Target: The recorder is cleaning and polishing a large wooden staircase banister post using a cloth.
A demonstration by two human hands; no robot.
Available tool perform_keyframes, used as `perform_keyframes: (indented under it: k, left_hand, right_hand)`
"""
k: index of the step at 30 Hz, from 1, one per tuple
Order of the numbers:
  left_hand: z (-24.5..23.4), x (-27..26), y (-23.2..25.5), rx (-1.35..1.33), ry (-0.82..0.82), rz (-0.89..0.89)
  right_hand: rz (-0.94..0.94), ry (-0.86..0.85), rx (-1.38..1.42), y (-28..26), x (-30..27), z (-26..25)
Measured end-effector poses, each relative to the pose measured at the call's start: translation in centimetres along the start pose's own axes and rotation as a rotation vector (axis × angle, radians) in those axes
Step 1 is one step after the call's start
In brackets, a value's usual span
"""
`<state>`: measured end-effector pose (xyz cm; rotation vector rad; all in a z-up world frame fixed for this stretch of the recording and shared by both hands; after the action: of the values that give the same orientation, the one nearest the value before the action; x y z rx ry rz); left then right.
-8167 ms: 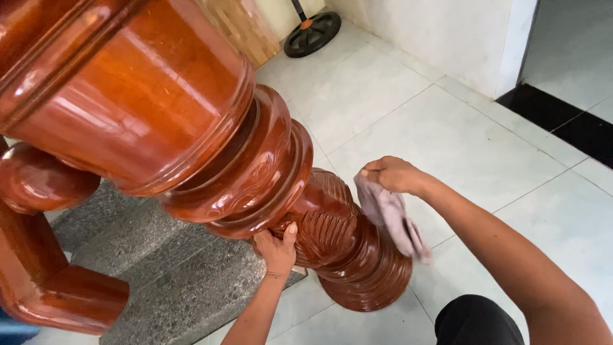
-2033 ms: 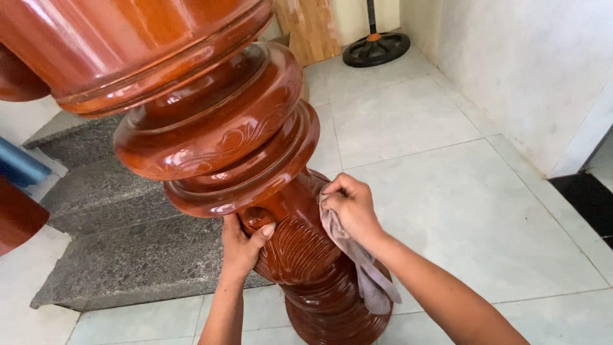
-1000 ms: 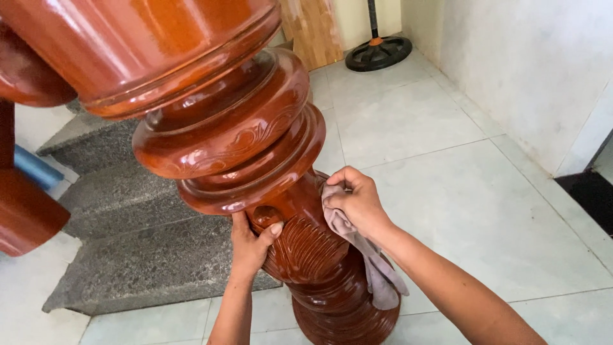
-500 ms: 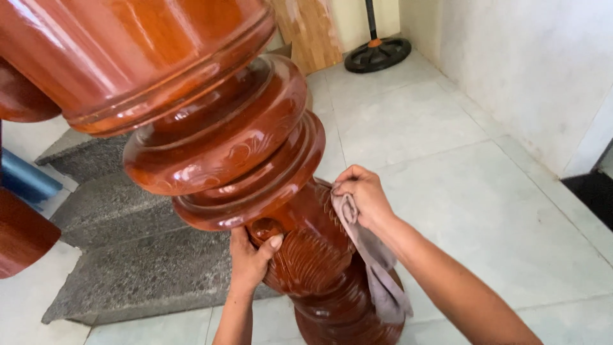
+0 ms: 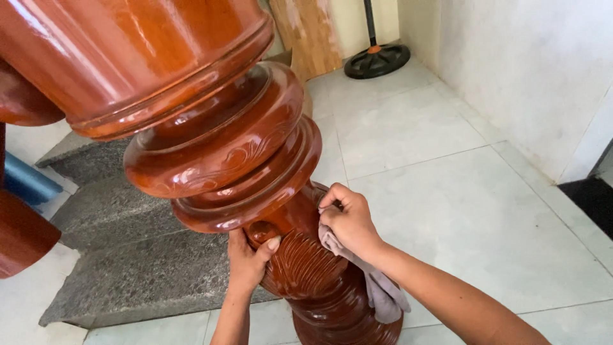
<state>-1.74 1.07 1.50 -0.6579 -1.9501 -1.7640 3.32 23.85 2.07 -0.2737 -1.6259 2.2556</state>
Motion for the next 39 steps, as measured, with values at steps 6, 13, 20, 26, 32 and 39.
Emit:
perform_keyframes:
  k: [6,13,20,26,32,39]
  left_hand:
    - [-0.4,0.0,-0.3,0.070,-0.005,0.048]
    - [-0.3,0.0,0.0,0.206,0.002,0.072]
    - [-0.4,0.0,-0.6,0.111,-0.002,0.024]
    - [-0.6,0.3,0.1,0.213,0.006,0.105]
    - [-0.4,0.0,0.2,0.214,0.016,0.095]
    - [-0.3,0.0,0.6,0.141,0.000,0.068]
  right_hand:
    - [-0.143,-0.048,0.180,0.7,3.0,-2.6]
    - [-0.017,-0.023,0.223,0.1,3.5,-0.8]
    - [-0.135,0.057,0.151,1.9,5.5,0.2]
    - [0.106,0.122,0.272,3.8,8.4,-1.0]
    - [0.018,0.063,0.144,-0.1,1.6,1.1]
    - [-0.379,-0.157,0.115,3.2,2.7,-1.2]
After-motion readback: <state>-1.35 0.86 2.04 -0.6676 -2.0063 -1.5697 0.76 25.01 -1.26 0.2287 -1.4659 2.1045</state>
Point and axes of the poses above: each hand's wrist, its own x-axis towards the middle knuckle, its own z-axis out of the palm, y = z × x, the point moved 2 cm from there along x, towards the middle knuckle, and after that the axes turned 11 degrees about y, right-handed, at the moved point
